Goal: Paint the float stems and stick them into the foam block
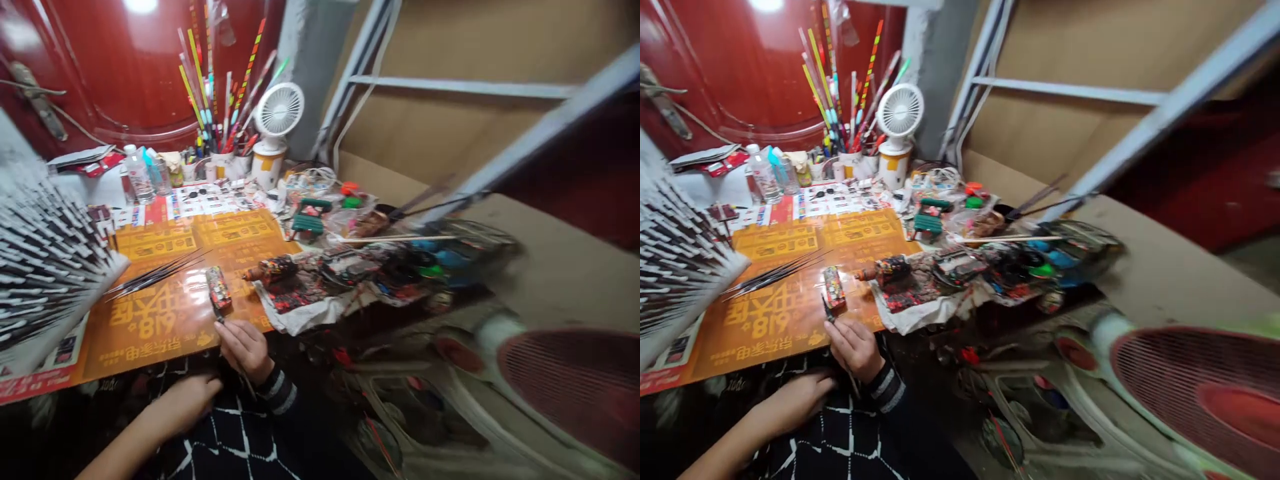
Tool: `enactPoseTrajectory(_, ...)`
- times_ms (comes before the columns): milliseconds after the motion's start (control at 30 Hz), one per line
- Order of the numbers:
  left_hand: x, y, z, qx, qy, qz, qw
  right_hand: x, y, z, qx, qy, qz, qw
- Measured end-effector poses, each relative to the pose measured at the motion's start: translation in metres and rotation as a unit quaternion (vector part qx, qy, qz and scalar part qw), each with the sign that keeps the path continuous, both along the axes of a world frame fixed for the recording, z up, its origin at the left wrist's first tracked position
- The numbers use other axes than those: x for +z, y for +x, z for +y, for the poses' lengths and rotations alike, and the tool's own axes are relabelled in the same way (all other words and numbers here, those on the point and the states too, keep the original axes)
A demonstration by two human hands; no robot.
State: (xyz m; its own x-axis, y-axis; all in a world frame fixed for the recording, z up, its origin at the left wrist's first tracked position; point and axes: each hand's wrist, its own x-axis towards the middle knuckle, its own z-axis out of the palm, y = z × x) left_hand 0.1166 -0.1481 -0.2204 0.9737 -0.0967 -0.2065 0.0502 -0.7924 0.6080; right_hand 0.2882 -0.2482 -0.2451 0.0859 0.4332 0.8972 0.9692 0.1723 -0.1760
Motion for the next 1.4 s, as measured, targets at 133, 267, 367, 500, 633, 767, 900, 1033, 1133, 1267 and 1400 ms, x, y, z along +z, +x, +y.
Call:
enactPoseTrajectory(133,0.073,-0.034,0.024,-0.084,-0.088,-0.017,0.992,0.002,-0.001,-0.006,0.003,-0.007,0.008,1.0)
enactPoseTrajectory(267,0.113,-0.035,0.076,0.131,0.006,-0.131,0.983,0.005,-0.002,-0.008,0.006,-0.002,0.001,1.0)
enactPoseTrajectory(367,0.1,-0.026,0.118,0.314,0.177,-0.195,0.912,0.007,-0.002,-0.008,0.011,0.005,-0.006,1.0)
enactPoseTrajectory(500,0.067,-0.017,0.15,0.364,0.305,-0.174,0.863,0.012,-0.002,-0.007,0.012,0.016,-0.009,1.0)
enactPoseTrajectory(633,0.054,-0.018,0.157,0.371,0.342,-0.147,0.851,0.015,-0.003,-0.009,0.032,0.015,0.018,0.999)
enactPoseTrajectory(767,0.055,-0.022,0.158,0.355,0.326,-0.142,0.865,0.017,-0.002,-0.014,0.036,0.012,0.044,0.998)
enactPoseTrajectory(900,0.054,-0.027,0.158,0.34,0.334,-0.155,0.866,0.023,-0.001,-0.015,0.031,0.024,0.044,0.998)
enactPoseTrajectory(1033,0.053,-0.03,0.153,0.323,0.347,-0.171,0.864,0.029,0.002,-0.011,0.015,0.033,0.043,0.998)
enactPoseTrajectory(1133,0.053,-0.03,0.149,0.328,0.348,-0.182,0.859,0.032,0.004,-0.009,-0.003,0.036,0.044,0.998)
enactPoseTrajectory(1267,0.056,-0.029,0.146,0.334,0.328,-0.204,0.86,0.035,0.009,-0.011,0.0,0.028,0.045,0.999)
enactPoseTrajectory(1400,0.063,-0.028,0.134,0.317,0.291,-0.291,0.855,0.037,0.015,-0.011,-0.009,0.029,0.055,0.998)
